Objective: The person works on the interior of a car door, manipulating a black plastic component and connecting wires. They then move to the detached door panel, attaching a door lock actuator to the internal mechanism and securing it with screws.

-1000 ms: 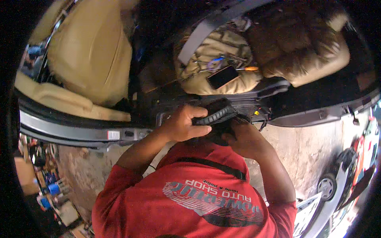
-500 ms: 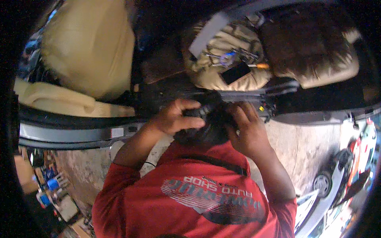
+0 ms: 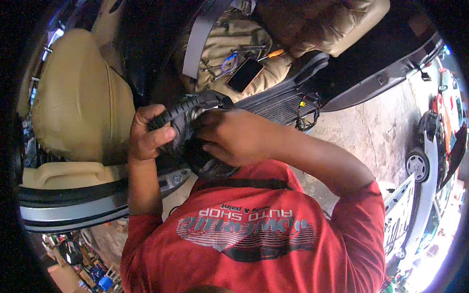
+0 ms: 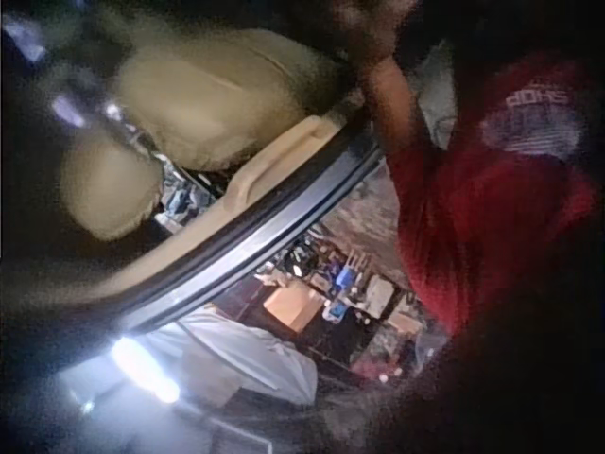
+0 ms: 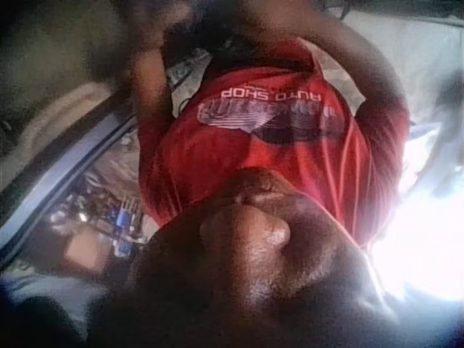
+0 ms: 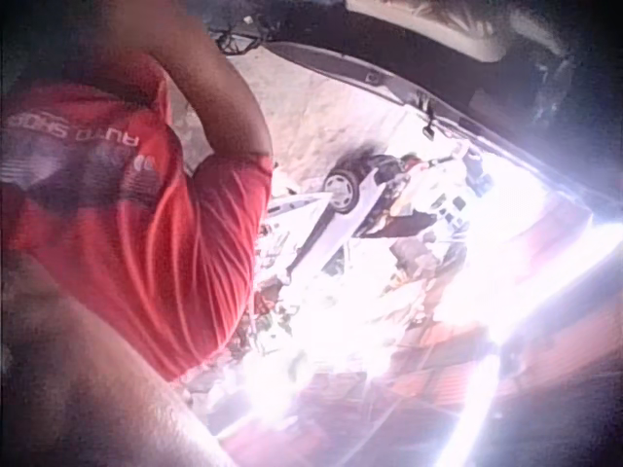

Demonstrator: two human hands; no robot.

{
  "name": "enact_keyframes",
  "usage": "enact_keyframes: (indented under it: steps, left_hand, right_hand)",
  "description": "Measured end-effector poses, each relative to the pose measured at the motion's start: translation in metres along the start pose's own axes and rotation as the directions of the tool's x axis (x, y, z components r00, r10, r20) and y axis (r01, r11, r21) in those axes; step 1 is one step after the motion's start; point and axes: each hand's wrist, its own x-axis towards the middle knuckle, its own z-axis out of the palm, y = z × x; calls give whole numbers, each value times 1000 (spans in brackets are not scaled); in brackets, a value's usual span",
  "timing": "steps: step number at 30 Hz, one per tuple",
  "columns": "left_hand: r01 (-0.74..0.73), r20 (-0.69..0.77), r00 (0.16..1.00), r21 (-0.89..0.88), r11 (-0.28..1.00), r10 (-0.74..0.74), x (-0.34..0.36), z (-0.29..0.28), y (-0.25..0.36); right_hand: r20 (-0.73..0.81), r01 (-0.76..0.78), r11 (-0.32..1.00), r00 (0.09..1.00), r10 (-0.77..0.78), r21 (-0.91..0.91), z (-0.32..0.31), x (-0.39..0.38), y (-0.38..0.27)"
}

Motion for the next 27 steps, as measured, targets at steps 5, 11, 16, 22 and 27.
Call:
enact_keyframes:
  steps: [5, 11, 16, 22, 27]
  left_hand:
    - [-133, 353, 935, 254, 958, 36, 35, 29, 47]
    - [-108, 296, 955, 363, 925, -5, 55, 54, 42]
    - [-175, 410, 912, 309, 935, 35, 58, 79, 6]
    - [-95, 392, 920, 283, 954, -25, 89, 101, 7]
    - [-113, 424, 906, 239, 964, 1, 118, 100, -21]
  right_hand:
    - [227, 71, 909, 974, 26, -411, 43, 50, 58]
    - [251, -17, 920, 960, 125, -392, 14, 70, 77]
    - [237, -110, 960, 956, 173, -257, -1, 40, 26]
    - [284, -254, 947, 910, 303, -194, -17, 36, 31]
    - [319, -300, 933, 881, 351, -198, -18, 45, 43]
